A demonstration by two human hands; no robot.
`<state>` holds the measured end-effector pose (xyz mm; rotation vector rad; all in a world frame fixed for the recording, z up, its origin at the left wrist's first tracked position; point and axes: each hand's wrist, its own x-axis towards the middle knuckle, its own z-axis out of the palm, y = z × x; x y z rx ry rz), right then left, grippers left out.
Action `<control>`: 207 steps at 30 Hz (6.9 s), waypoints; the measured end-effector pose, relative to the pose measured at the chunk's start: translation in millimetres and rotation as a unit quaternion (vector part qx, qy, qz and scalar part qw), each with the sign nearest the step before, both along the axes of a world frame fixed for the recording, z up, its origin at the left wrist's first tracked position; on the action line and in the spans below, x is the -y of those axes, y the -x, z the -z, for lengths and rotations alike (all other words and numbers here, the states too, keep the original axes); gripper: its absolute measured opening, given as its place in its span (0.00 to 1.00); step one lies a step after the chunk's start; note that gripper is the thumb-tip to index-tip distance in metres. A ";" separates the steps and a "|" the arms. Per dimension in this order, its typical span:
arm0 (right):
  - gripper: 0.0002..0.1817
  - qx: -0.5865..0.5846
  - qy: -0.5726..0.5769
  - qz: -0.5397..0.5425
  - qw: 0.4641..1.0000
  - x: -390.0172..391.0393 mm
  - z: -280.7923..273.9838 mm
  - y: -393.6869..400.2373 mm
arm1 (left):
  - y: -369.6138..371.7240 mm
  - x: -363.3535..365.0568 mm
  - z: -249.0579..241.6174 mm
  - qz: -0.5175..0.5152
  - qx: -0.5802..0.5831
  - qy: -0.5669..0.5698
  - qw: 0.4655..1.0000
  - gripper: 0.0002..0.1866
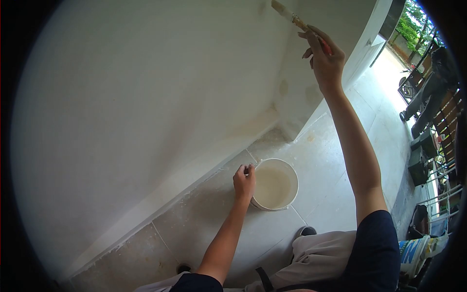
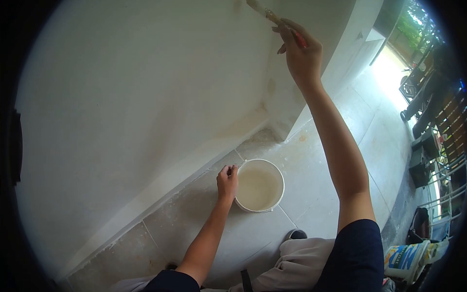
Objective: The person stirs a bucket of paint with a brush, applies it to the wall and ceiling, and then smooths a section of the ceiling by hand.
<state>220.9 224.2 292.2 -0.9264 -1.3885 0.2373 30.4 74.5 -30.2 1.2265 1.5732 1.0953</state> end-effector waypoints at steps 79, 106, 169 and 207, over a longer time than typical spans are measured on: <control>0.14 0.033 0.009 0.015 0.999 20.8 20.6 18.4 | -1.2 -1.3 0.5 -0.003 -0.035 -0.019 0.999 0.21; 0.18 -0.173 0.335 -0.078 0.923 105.4 141.4 12.3 | 79.9 -15.4 -66.7 0.189 0.470 -0.058 0.860 0.49; 0.20 0.204 -0.031 -0.139 0.969 77.0 96.9 130.6 | 9.6 8.4 21.4 0.203 0.210 0.009 0.956 0.25; 0.31 0.490 -0.185 -0.165 0.836 114.9 78.4 206.6 | 6.2 10.1 28.7 0.210 0.139 -0.061 0.966 0.25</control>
